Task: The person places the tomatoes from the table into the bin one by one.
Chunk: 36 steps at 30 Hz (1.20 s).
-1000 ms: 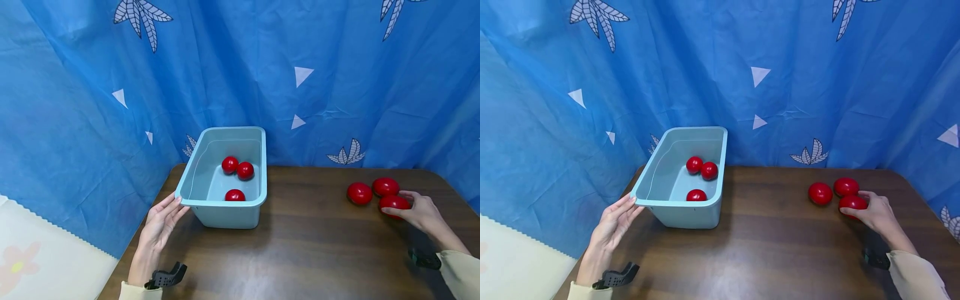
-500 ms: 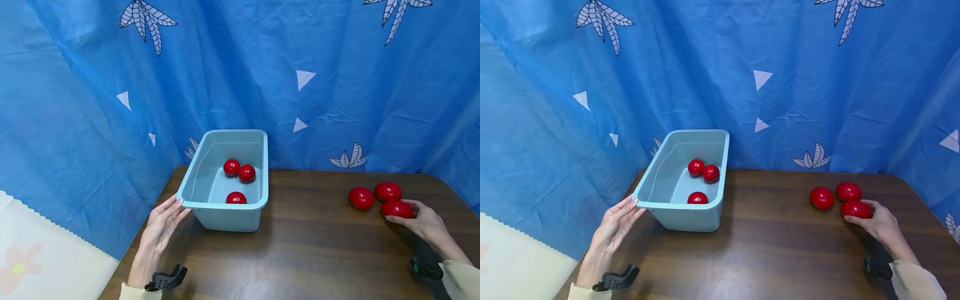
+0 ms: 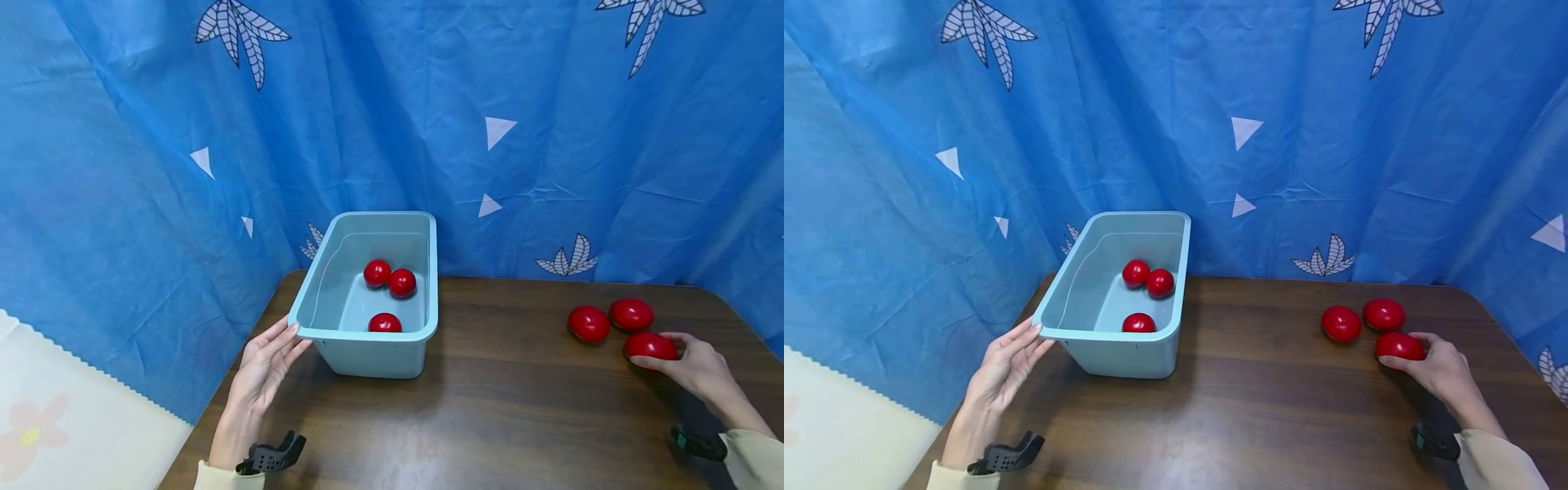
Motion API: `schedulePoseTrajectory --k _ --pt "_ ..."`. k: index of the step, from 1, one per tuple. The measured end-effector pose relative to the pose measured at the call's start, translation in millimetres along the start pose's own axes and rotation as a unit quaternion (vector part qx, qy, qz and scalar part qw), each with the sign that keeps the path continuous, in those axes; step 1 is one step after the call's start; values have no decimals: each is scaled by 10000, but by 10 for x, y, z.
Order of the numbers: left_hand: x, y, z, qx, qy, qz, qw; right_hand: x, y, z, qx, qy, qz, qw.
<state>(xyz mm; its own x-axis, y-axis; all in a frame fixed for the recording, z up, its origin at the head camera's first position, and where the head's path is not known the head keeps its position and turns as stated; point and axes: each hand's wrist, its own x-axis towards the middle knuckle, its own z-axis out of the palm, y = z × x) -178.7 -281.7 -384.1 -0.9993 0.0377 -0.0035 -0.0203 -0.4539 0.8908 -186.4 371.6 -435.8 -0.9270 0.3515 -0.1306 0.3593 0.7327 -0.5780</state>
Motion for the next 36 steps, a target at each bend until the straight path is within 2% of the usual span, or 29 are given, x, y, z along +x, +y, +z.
schedulePoseTrajectory --k 5,11,17,21,27,31,36 --pt "8 -3 -13 -78 -77 12 9999 -122 -206 -105 8 257 124 9996" --pt "19 5 -5 -128 -86 -20 9999 -185 -450 -184 69 644 -607 9961" --pt "4 19 -4 -175 -32 -61 9998 -195 -813 -157 395 514 -1212 9905" --pt "2 17 2 -214 -87 -55 9997 -234 -1145 -81 720 383 -1471 9858" --pt "-2 -16 8 -107 -33 30 9999 -316 -1770 71 1356 58 -1759 9750" --pt "4 -25 29 -39 53 -33 10000 -400 -2193 169 1680 -108 -2117 9627" --pt "9 -35 35 0 198 -51 9998 -481 -2717 299 2004 -538 -2570 9439"
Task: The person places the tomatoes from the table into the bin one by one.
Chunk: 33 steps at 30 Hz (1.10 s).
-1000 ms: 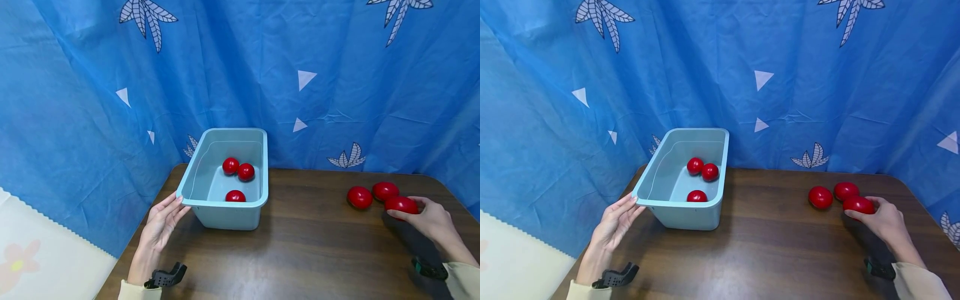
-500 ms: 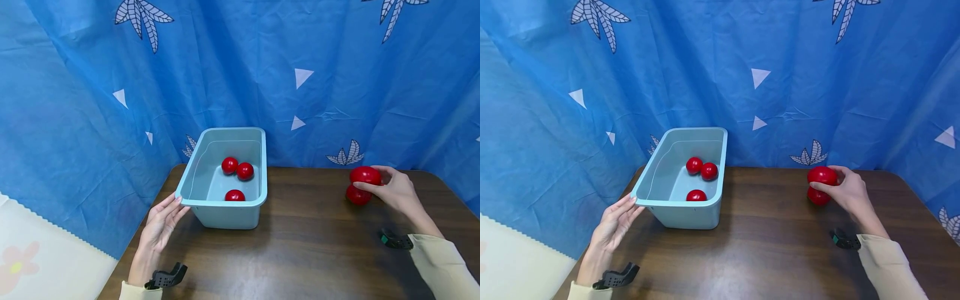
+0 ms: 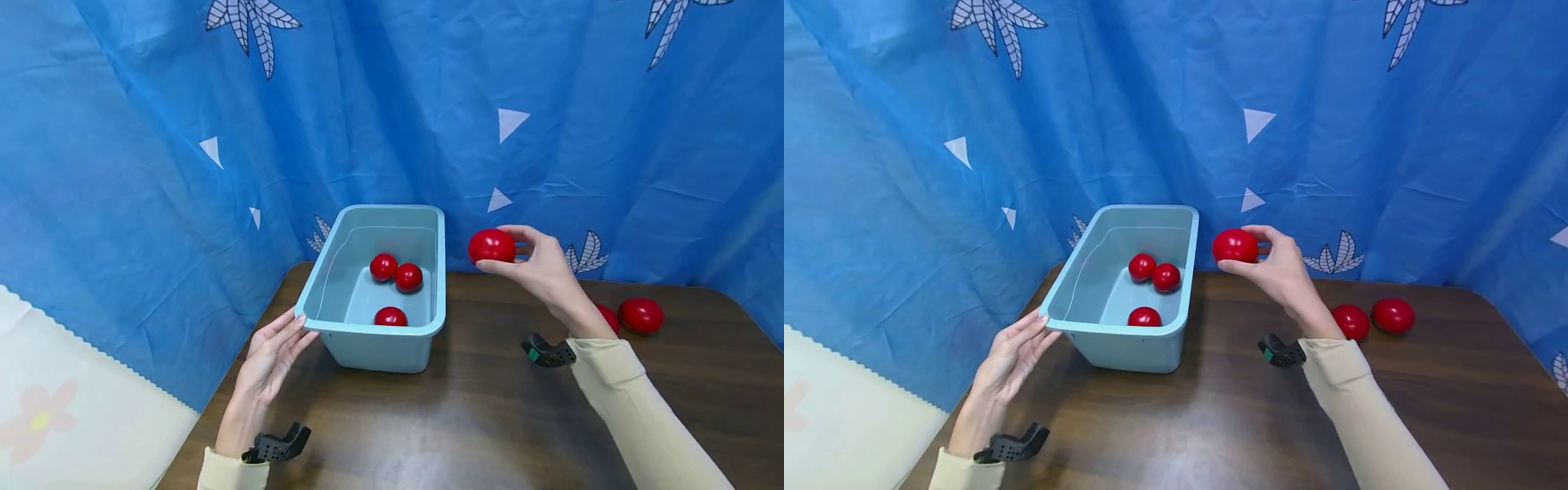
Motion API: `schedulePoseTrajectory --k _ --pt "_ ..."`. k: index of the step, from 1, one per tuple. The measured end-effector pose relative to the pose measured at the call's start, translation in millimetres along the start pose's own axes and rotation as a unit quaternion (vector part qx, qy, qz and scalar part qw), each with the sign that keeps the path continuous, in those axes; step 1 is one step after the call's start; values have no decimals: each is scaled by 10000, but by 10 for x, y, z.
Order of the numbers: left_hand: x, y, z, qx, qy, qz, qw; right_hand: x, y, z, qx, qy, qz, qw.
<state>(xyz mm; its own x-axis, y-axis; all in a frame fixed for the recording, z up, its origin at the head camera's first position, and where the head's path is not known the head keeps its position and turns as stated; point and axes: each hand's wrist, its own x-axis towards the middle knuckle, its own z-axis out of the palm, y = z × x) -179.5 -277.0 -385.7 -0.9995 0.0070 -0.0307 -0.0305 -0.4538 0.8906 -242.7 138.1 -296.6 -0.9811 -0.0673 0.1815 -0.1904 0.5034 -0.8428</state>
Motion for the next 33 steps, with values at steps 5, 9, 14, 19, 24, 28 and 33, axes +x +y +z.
schedulePoseTrajectory --k 5,9,14,19,24,28,33 --pt "0 0 12 19 99 -12 9999 233 -315 294 428 -435 -399 9973" --pt "12 -10 32 100 115 44 9999 414 -465 510 817 -749 -566 9922" --pt "-1 -16 39 170 83 77 9998 585 -546 745 1070 -1014 -516 9877" --pt "-3 -20 52 250 158 79 9995 722 -575 948 1160 -1211 -406 9850" --pt "30 -43 67 354 241 -66 9991 790 -589 1084 1148 -1305 -247 9845" --pt "28 -39 63 383 304 -101 9988 803 -634 1159 1181 -1389 -224 9830" --pt "16 -21 43 358 369 -58 9987 835 -658 1243 1158 -1485 -266 9817"
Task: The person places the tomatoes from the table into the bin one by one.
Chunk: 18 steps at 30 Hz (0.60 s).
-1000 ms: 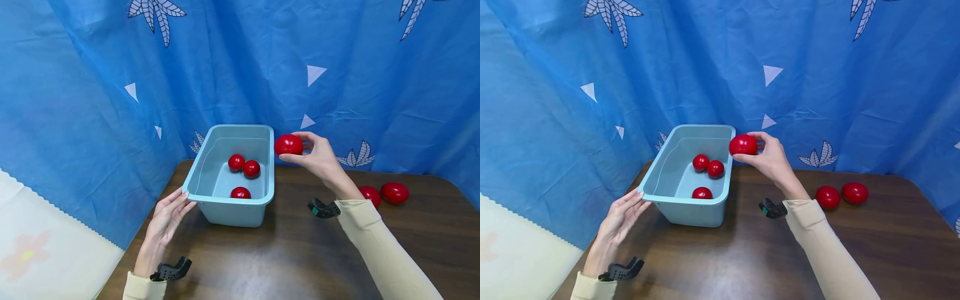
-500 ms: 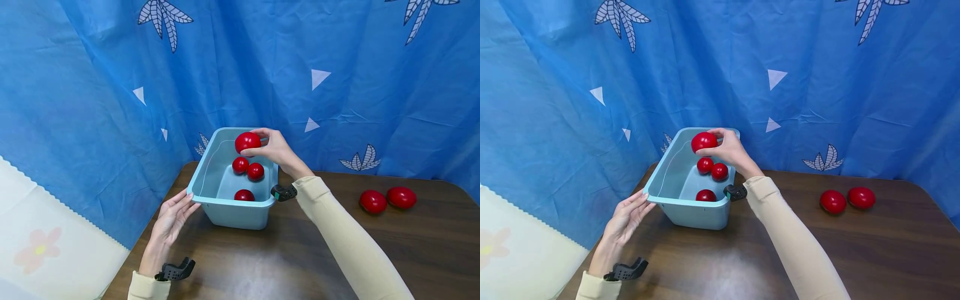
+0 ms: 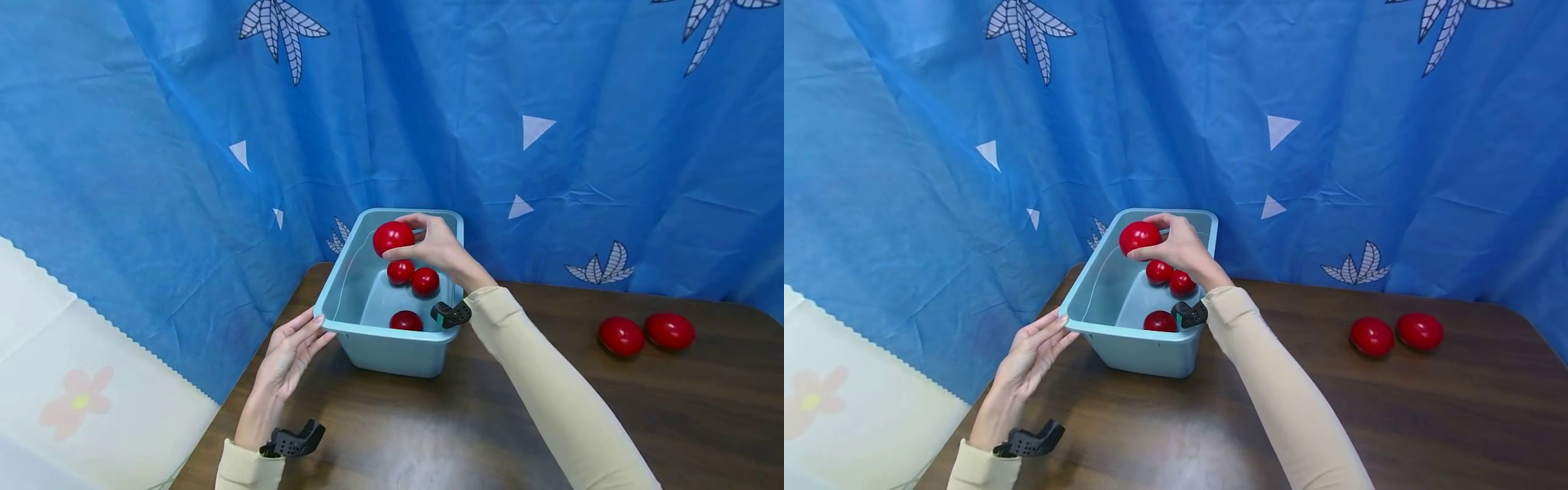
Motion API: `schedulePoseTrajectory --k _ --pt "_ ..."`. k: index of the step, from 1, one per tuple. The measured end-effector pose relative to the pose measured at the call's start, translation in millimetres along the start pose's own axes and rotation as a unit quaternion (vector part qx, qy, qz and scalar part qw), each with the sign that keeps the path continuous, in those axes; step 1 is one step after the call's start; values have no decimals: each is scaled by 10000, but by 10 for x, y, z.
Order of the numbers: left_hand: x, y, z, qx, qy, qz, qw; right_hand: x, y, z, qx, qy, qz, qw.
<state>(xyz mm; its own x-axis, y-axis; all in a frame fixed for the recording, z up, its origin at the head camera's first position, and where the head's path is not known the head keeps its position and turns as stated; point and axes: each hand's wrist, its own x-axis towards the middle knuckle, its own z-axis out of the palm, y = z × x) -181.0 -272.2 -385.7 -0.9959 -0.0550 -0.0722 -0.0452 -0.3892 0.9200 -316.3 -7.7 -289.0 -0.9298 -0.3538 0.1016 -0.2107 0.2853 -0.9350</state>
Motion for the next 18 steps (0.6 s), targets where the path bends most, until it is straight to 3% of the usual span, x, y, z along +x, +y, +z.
schedulePoseTrajectory --k 10,18 --pt "14 -8 5 -28 13 -38 10000 18 60 12 -69 -112 144 9998" --pt "21 -2 2 -6 -19 -54 10000 35 65 38 -557 -196 504 9970"
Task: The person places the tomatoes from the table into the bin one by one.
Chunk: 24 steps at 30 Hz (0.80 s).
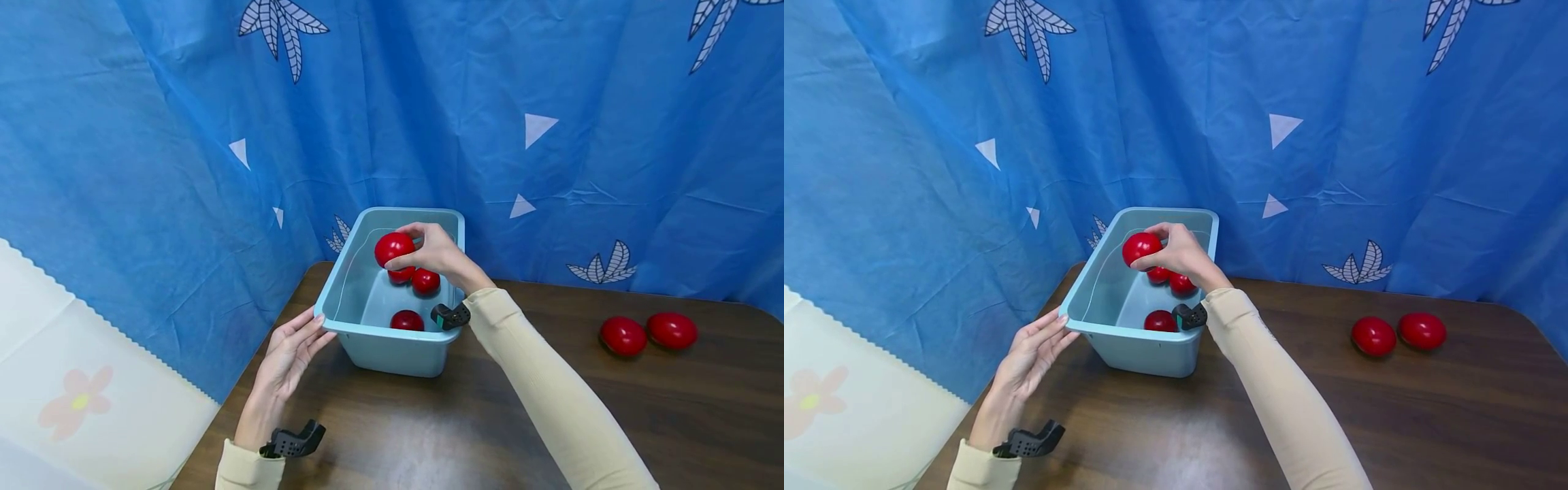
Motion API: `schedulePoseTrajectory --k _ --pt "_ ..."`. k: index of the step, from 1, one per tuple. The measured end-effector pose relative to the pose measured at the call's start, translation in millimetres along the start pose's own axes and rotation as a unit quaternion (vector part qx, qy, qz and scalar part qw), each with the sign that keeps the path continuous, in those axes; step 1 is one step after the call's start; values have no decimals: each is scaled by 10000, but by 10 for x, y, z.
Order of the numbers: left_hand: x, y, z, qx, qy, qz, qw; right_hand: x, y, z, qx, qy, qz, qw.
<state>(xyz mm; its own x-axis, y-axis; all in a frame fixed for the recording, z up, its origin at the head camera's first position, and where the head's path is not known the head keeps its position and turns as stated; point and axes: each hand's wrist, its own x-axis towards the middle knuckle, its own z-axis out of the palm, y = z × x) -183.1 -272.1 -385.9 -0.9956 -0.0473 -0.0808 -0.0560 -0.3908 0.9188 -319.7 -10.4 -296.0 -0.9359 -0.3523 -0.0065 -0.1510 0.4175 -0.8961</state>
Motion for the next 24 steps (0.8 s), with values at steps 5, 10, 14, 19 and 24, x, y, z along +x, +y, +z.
schedulePoseTrajectory --k 5,10,14,19,24 --pt "6 -4 -4 -11 -8 27 10000 14 21 18 -187 -101 43 9998" --pt "4 -7 -9 -11 -48 33 10000 9 18 30 -188 -152 -38 9997" --pt "4 -5 -8 -10 -67 46 10000 9 22 34 -179 -155 -58 9997" --pt "8 -4 -8 5 -110 68 9999 7 14 29 -147 -124 -19 9998" --pt "8 -8 -17 4 -113 58 9999 11 4 31 -153 -107 37 9998"
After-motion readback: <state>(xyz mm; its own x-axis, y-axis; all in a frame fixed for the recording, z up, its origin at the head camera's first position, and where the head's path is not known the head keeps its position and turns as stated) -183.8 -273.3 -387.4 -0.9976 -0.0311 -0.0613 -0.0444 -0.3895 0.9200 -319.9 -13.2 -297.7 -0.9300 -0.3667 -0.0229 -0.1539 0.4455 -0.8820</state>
